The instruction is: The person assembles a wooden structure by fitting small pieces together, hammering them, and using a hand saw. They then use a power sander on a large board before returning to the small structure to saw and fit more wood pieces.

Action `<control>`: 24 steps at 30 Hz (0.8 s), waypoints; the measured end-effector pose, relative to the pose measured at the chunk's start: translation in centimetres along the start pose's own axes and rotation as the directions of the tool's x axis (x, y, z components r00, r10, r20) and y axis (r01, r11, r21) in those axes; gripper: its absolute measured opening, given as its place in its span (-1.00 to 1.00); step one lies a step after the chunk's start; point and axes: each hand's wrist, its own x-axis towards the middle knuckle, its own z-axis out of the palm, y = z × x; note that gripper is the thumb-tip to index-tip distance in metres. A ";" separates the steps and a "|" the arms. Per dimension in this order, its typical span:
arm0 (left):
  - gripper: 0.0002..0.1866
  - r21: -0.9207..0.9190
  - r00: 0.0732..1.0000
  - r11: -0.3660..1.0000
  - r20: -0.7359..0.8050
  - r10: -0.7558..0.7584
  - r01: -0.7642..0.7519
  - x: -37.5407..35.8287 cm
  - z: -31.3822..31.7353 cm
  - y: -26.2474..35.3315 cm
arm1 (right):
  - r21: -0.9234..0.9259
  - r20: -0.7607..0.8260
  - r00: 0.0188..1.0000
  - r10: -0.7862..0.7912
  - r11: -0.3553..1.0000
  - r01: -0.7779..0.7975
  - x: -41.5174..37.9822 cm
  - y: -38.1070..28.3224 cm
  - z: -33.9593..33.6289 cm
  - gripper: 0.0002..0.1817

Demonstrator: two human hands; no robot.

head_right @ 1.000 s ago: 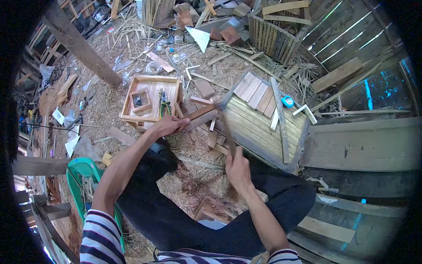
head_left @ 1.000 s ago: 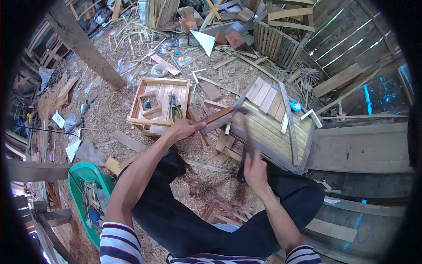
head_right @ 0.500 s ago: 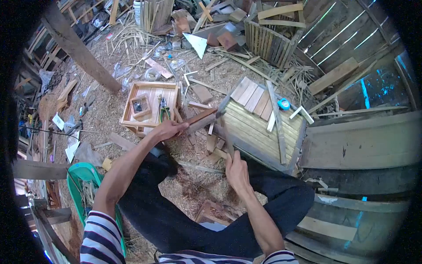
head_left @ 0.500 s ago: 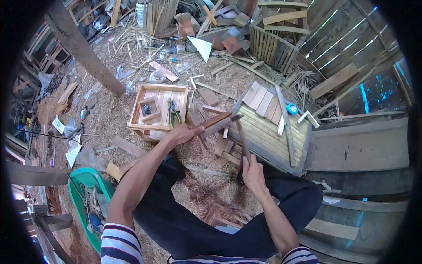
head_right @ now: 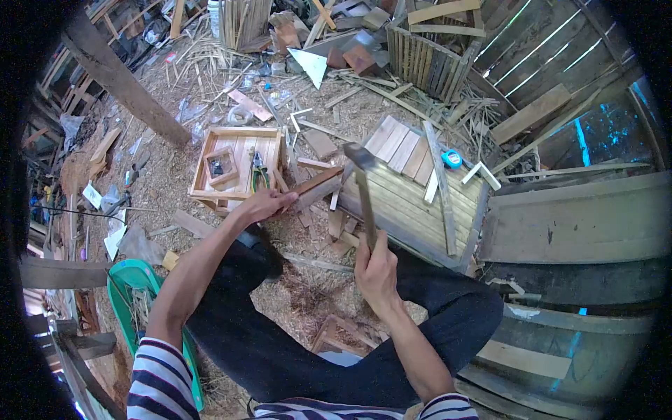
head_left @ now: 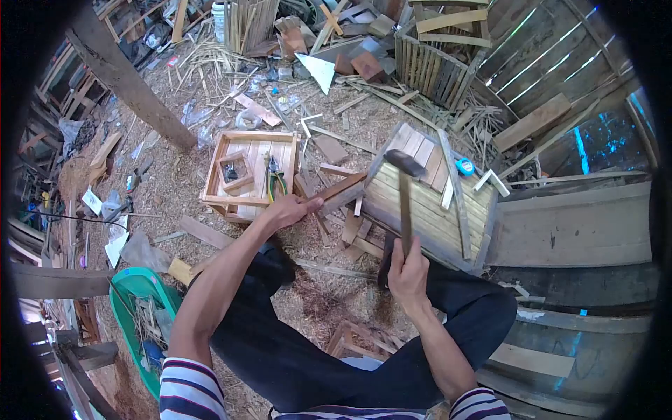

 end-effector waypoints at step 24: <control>-0.08 0.041 0.992 0.995 0.094 -0.090 0.086 -0.3 -0.6 0.7 | -0.290 0.221 0.960 0.174 0.951 -0.106 -0.4 6.7 1.2 -0.77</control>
